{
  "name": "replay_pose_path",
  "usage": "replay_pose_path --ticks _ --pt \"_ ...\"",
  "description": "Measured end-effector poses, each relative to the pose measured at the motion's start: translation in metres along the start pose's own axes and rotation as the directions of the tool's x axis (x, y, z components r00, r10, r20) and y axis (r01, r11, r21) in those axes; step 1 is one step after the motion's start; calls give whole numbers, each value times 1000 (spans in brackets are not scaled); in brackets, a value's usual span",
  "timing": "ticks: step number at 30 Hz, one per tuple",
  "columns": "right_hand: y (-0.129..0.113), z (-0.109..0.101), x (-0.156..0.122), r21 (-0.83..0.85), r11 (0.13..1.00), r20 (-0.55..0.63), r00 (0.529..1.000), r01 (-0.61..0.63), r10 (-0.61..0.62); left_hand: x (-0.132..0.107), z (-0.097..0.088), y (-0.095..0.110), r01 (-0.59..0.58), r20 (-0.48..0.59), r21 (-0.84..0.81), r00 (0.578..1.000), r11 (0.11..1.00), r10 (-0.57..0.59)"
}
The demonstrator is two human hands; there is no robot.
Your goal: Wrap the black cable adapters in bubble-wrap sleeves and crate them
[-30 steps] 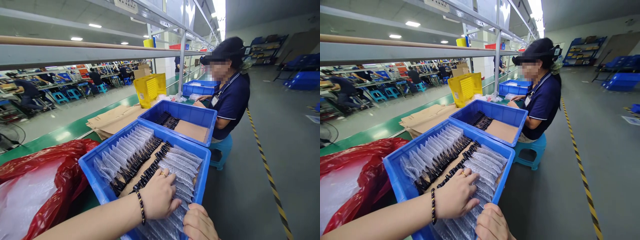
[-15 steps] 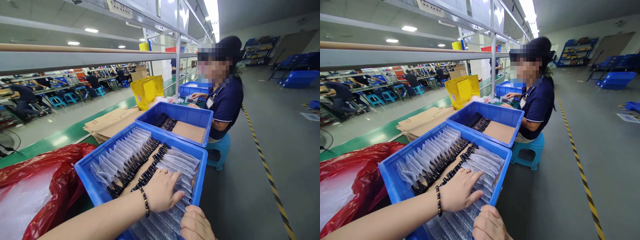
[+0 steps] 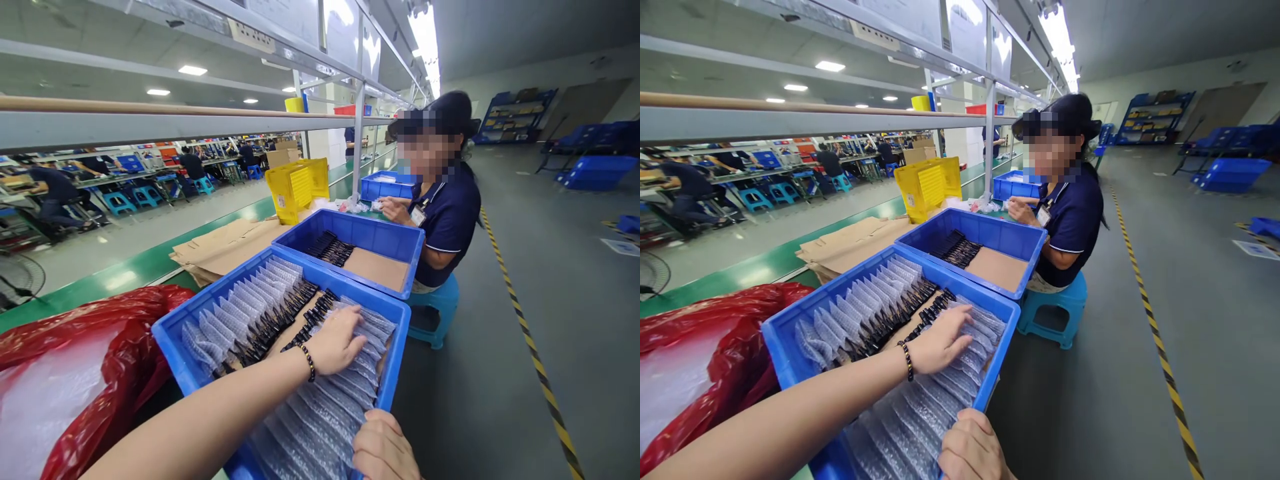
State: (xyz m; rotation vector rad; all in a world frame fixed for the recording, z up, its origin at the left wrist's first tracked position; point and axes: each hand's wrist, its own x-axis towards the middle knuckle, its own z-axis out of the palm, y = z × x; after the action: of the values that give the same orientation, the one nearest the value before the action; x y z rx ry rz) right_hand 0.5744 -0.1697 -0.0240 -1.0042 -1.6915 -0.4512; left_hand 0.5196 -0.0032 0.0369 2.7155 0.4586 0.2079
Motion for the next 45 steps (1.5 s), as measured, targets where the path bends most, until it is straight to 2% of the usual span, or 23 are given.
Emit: replay_pose_path --ticks 3,5,10,16,19,22,25,30,35,38,45 --pt "-2 1 0 8 1000 -13 1000 -13 13 -1 12 -14 206 -147 -62 966 977 -213" --pt "-3 2 -1 15 1000 -20 1000 -18 19 -3 20 -20 258 -131 8 958 966 -255" --pt "-2 2 -2 26 999 -34 998 -44 44 -3 29 -22 168 12 235 984 957 -176" --pt "1 1 0 37 999 -28 1000 13 -12 -1 28 -17 133 106 279 980 951 -168" --pt "0 5 -3 37 999 -69 998 13 -10 1 24 -9 238 60 169 966 956 -251" --pt "0 8 -6 33 999 -98 995 19 -16 8 16 -8 399 23 -120 917 909 -399" --pt "-1 8 -7 30 999 -89 996 16 -13 18 7 -20 479 67 -303 873 824 -483" --pt "-2 7 -4 19 1000 -115 993 13 -11 26 9 -42 518 129 -448 844 728 -521" --pt "-3 10 -4 12 1000 -137 990 -12 13 25 19 -41 496 116 -494 851 714 -512" --pt "-3 10 -4 7 1000 -121 993 -14 15 25 18 -37 484 119 -477 862 734 -492" --pt "0 8 0 -19 1000 -103 995 5 -7 26 -12 -35 455 66 -324 886 830 -460"
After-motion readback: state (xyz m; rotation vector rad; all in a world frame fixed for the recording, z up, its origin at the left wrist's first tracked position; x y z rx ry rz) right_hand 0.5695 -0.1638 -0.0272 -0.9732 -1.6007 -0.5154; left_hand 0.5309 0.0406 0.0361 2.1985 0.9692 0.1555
